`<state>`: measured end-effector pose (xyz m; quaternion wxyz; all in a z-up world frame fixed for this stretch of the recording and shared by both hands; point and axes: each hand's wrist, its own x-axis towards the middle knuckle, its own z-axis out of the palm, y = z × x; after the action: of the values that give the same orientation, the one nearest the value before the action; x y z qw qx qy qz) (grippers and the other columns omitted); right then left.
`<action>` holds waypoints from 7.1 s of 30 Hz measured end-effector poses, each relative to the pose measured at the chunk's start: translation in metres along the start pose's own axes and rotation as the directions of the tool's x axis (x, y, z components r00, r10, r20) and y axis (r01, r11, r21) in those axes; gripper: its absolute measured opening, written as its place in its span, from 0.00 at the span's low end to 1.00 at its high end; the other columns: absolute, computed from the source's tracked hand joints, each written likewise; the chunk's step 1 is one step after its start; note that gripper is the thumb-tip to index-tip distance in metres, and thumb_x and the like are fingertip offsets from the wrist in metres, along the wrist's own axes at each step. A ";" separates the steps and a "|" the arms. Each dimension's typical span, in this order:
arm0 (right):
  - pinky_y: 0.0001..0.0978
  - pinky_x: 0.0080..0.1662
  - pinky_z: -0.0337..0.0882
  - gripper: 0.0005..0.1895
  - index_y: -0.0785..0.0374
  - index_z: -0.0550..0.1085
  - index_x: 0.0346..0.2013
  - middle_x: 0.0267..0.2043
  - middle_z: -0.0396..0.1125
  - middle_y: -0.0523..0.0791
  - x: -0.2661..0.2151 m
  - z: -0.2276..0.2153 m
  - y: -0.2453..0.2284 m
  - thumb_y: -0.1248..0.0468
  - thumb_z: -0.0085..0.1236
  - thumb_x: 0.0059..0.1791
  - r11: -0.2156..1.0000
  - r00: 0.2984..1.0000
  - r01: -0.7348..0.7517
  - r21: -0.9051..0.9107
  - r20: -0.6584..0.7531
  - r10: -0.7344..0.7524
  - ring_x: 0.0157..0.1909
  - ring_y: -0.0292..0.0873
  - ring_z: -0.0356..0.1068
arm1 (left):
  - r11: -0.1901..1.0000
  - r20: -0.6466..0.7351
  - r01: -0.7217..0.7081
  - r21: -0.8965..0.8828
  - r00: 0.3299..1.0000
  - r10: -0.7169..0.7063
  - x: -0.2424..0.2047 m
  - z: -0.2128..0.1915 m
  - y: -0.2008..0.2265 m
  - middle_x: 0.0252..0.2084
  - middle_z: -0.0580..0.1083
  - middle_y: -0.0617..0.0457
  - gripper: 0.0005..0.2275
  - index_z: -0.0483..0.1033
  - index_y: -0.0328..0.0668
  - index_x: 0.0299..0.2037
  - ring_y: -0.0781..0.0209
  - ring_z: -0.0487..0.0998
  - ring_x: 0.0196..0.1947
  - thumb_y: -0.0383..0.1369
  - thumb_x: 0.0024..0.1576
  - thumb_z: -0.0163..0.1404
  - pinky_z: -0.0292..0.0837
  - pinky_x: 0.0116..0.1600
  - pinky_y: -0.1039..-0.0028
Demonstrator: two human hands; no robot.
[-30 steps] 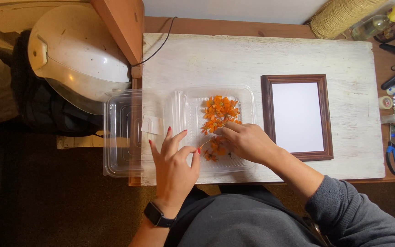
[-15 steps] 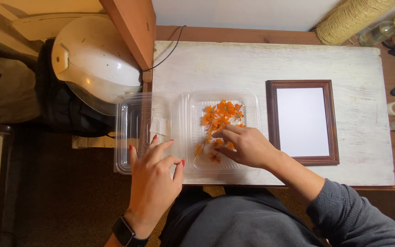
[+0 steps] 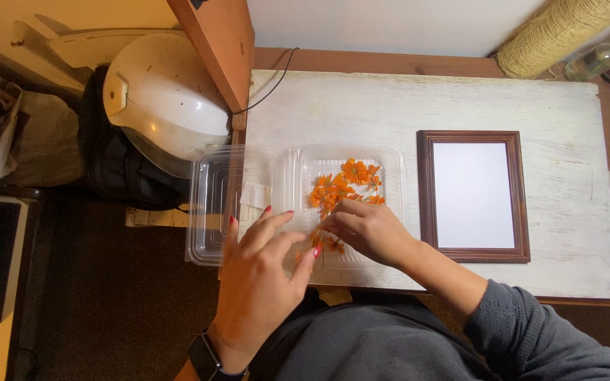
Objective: Arranging and placing dried orange flowers inside a wooden picture frame with a white background and glass/acrylic insert.
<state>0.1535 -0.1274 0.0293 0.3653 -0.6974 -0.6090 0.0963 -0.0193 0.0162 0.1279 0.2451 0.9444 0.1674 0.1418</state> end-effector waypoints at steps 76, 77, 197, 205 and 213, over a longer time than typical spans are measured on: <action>0.21 0.33 0.74 0.07 0.69 0.79 0.42 0.47 0.77 0.47 -0.031 0.009 0.047 0.67 0.59 0.54 0.456 0.750 -0.389 0.800 -0.012 0.661 0.35 0.31 0.74 | 0.970 0.154 0.229 0.077 0.959 -0.239 -0.018 0.150 -0.010 0.30 0.78 0.45 0.12 0.80 0.39 0.26 0.44 0.79 0.34 0.38 0.56 0.54 0.74 0.41 0.54; 0.20 0.30 0.70 0.06 0.68 0.78 0.40 0.46 0.77 0.45 -0.027 0.004 0.045 0.66 0.58 0.53 0.454 0.730 -0.424 0.784 -0.001 0.683 0.32 0.30 0.73 | 0.970 0.149 0.224 0.090 0.960 -0.235 -0.018 0.150 -0.010 0.29 0.78 0.45 0.12 0.80 0.39 0.25 0.45 0.79 0.34 0.37 0.56 0.54 0.74 0.41 0.55; 0.23 0.38 0.78 0.06 0.61 0.80 0.40 0.42 0.75 0.42 -0.123 -0.166 0.029 0.66 0.64 0.49 0.858 0.771 -0.423 0.292 -0.381 0.510 0.39 0.34 0.76 | -0.110 0.806 0.813 -0.571 0.581 0.110 0.060 0.163 0.027 0.42 0.77 0.48 0.21 0.79 0.25 0.52 0.63 0.77 0.39 0.40 0.58 0.57 0.74 0.45 0.74; 0.19 0.29 0.63 0.08 0.65 0.80 0.39 0.34 0.78 0.43 -0.147 -0.159 0.066 0.63 0.61 0.49 0.361 0.412 -0.700 0.617 -0.064 0.909 0.27 0.29 0.65 | -0.292 0.825 0.783 -0.549 0.564 -0.038 0.023 0.175 -0.004 0.45 0.78 0.42 0.22 0.73 0.23 0.54 0.55 0.79 0.44 0.40 0.60 0.49 0.76 0.50 0.68; 0.18 0.27 0.60 0.09 0.66 0.80 0.39 0.34 0.78 0.42 -0.162 -0.148 0.076 0.62 0.61 0.49 0.204 0.414 -0.661 0.722 0.124 0.902 0.24 0.27 0.59 | -0.354 0.838 0.767 -0.535 0.537 -0.102 -0.001 0.175 -0.013 0.46 0.75 0.41 0.22 0.72 0.19 0.56 0.55 0.77 0.46 0.39 0.62 0.47 0.75 0.52 0.67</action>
<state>0.2598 -0.3339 0.0368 0.5817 -0.7257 -0.0067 0.3673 0.0375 -0.0462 -0.0263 0.8938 0.2783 0.3254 -0.1331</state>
